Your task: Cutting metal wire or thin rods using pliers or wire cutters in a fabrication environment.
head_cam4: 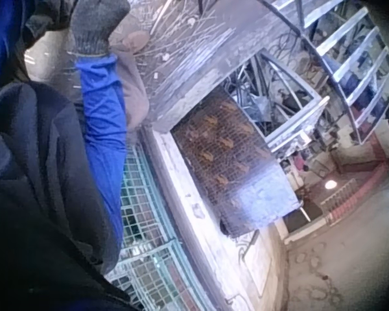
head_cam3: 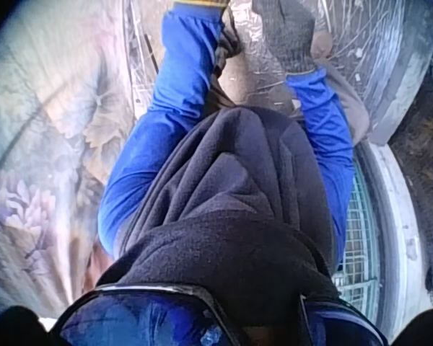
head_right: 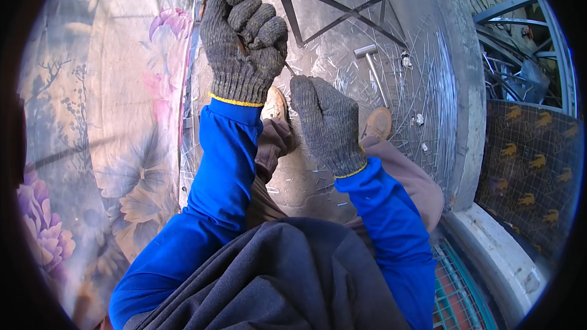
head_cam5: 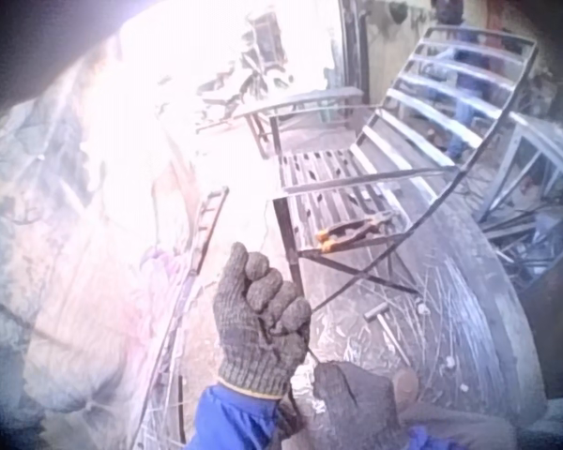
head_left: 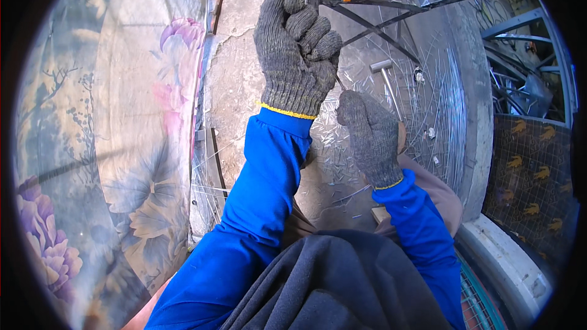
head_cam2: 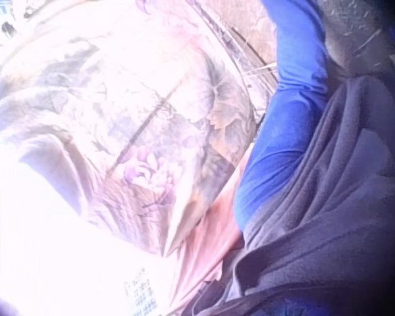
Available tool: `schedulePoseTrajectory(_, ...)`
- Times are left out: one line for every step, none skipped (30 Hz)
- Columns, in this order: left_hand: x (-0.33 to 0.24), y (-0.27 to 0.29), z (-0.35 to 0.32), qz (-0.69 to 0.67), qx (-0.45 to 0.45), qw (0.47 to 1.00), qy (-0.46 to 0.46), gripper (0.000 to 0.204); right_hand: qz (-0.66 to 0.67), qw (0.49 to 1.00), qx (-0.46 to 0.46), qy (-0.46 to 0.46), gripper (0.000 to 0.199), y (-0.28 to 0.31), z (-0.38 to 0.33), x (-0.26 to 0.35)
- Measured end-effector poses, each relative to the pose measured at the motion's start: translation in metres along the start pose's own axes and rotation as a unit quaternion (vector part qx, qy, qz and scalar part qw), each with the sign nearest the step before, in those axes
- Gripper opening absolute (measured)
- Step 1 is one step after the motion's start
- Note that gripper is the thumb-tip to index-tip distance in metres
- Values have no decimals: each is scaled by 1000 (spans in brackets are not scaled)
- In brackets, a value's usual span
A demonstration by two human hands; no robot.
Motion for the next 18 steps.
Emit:
schedulePoseTrajectory(0, -1, 0, 0, 5, 1000, 4, 36, 6, 1000, 0, 20, 22, 0, 0, 3)
schedulePoseTrajectory(0, -3, -1, 0, 11, 1000, 8, 36, 6, 1000, 1, 19, 22, -1, -1, 3)
schedulePoseTrajectory(-1, -4, -1, 1, 10, 1000, 8, 36, 9, 999, 1, 39, 22, -1, -2, 6)
schedulePoseTrajectory(1, -7, -2, -13, 15, 1000, 22, 37, 11, 998, 0, 60, 21, -1, -2, 9)
schedulePoseTrajectory(3, -9, -2, -25, 21, 999, 36, 37, 11, 998, -1, 60, 21, 0, -4, 10)
schedulePoseTrajectory(4, -11, -4, -24, 22, 999, 37, 37, 9, 999, 3, 51, 21, 2, -6, 10)
schedulePoseTrajectory(2, -14, -6, -28, 28, 999, 30, 37, 8, 999, 5, 41, 21, 1, -7, 9)
schedulePoseTrajectory(0, -16, -7, -33, 35, 999, 22, 37, 10, 999, 3, 42, 21, 1, -5, 7)
schedulePoseTrajectory(-1, -15, -6, -31, 36, 999, 24, 37, 11, 1000, 13, 23, 21, -3, -3, 1)
schedulePoseTrajectory(-5, -10, -5, -12, 18, 1000, 9, 36, 13, 1000, 27, 4, 22, -6, 0, -3)
schedulePoseTrajectory(-9, -4, -4, 6, 0, 1000, -7, 36, 16, 999, 28, 5, 22, -8, 3, -5)
schedulePoseTrajectory(-14, -7, -2, 12, 82, 996, -11, 32, 43, 998, 32, -10, 23, -10, 6, -10)
schedulePoseTrajectory(-13, -13, -1, 12, 85, 996, -11, 32, 69, 997, 34, -25, 23, -11, 9, -14)
schedulePoseTrajectory(-19, -8, 1, 109, 10, 993, -50, 31, 69, 997, 33, -23, 23, -10, 12, -12)
schedulePoseTrajectory(-28, -1, 0, 204, -65, 973, -89, 31, 44, 999, 22, -18, 24, -5, 14, -8)
schedulePoseTrajectory(-33, 3, 1, 243, -64, 963, -98, 34, 20, 1000, 11, -13, 24, 0, 17, -4)
schedulePoseTrajectory(-37, 7, 1, 243, -61, 963, -97, 34, 19, 1000, 9, -11, 24, 3, 18, -1)
schedulePoseTrajectory(-44, 11, 1, 283, -68, 951, -108, 34, -13, 1000, 13, 6, 24, 6, 19, 4)
Point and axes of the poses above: each hand's wrist, its own z-axis towards the middle knuckle, its own y-axis out of the back of the hand, x = y × z, the point moved 10 cm from there along z, towards the middle knuckle, and after that the axes turned 4 degrees about z, right-handed, at the moved point
